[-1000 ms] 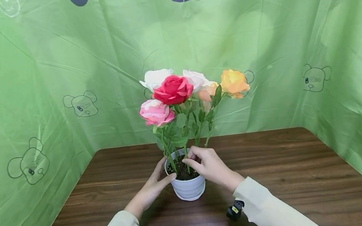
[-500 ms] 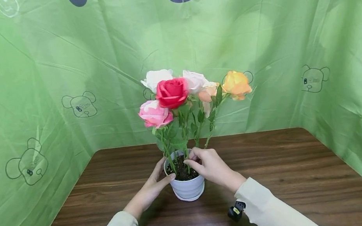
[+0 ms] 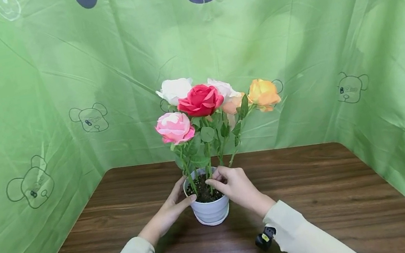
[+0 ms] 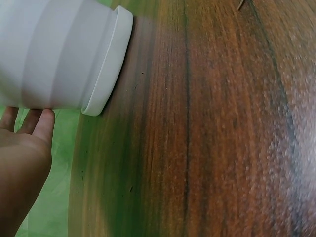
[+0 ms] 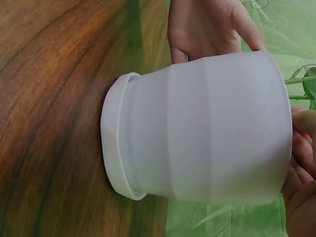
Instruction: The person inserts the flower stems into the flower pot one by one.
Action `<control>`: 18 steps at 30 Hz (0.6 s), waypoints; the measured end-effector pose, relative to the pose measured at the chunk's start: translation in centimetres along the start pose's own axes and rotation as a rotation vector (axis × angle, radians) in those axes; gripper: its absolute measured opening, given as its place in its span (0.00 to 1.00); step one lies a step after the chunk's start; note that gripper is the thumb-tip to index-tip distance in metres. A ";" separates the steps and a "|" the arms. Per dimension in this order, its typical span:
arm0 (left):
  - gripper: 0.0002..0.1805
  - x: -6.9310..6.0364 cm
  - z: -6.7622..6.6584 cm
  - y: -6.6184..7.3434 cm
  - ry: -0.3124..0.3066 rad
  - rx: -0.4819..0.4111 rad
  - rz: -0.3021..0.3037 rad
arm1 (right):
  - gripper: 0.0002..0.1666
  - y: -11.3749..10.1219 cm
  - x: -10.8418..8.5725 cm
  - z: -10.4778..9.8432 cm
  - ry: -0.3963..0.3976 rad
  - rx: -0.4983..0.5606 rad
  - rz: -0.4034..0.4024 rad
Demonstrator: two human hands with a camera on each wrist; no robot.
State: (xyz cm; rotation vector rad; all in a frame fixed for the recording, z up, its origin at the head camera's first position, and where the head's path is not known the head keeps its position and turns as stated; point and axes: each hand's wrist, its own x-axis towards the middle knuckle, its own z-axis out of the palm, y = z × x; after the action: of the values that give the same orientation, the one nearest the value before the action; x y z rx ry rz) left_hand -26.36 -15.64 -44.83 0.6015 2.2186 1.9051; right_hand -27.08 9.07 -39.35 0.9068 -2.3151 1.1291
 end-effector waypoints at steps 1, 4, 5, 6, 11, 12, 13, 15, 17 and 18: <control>0.40 -0.1 0.0 0.1 -0.002 0.000 0.001 | 0.08 0.0 -0.1 0.0 0.003 0.010 0.008; 0.40 -0.1 0.1 0.2 -0.004 -0.002 0.006 | 0.07 -0.1 -0.2 0.1 0.011 0.022 0.029; 0.40 -0.2 0.2 0.2 -0.006 -0.002 0.009 | 0.07 -0.1 -0.2 0.1 0.011 0.026 0.038; 0.40 -0.2 0.2 0.2 -0.008 -0.001 0.012 | 0.07 -0.1 -0.3 0.1 0.010 0.028 0.045; 0.39 -0.1 0.1 0.0 -0.009 0.004 0.022 | 0.07 -0.3 -0.4 0.0 0.009 0.047 0.071; 0.39 -0.1 0.1 0.0 -0.010 0.003 0.024 | 0.07 -0.4 -0.5 0.0 0.008 0.051 0.070; 0.39 -0.1 0.1 0.0 -0.010 0.002 0.025 | 0.07 -0.4 -0.5 -0.1 0.006 0.054 0.071; 0.39 -0.1 0.1 0.0 -0.011 -0.002 0.025 | 0.08 -0.6 -0.6 -0.3 0.002 0.063 0.063; 0.40 -0.1 0.1 -0.1 -0.009 -0.006 0.022 | 0.09 -0.6 -0.6 -0.5 -0.002 0.071 0.052; 0.40 -0.1 0.0 -0.1 -0.008 -0.006 0.019 | 0.09 -0.7 -0.7 -0.7 -0.004 0.074 0.047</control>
State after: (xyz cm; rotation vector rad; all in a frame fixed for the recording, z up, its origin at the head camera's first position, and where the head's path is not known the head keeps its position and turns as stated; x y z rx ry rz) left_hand -26.30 -15.63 -44.91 0.6307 2.2097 1.9145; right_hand -26.06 9.59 -38.99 0.8858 -2.3222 1.2411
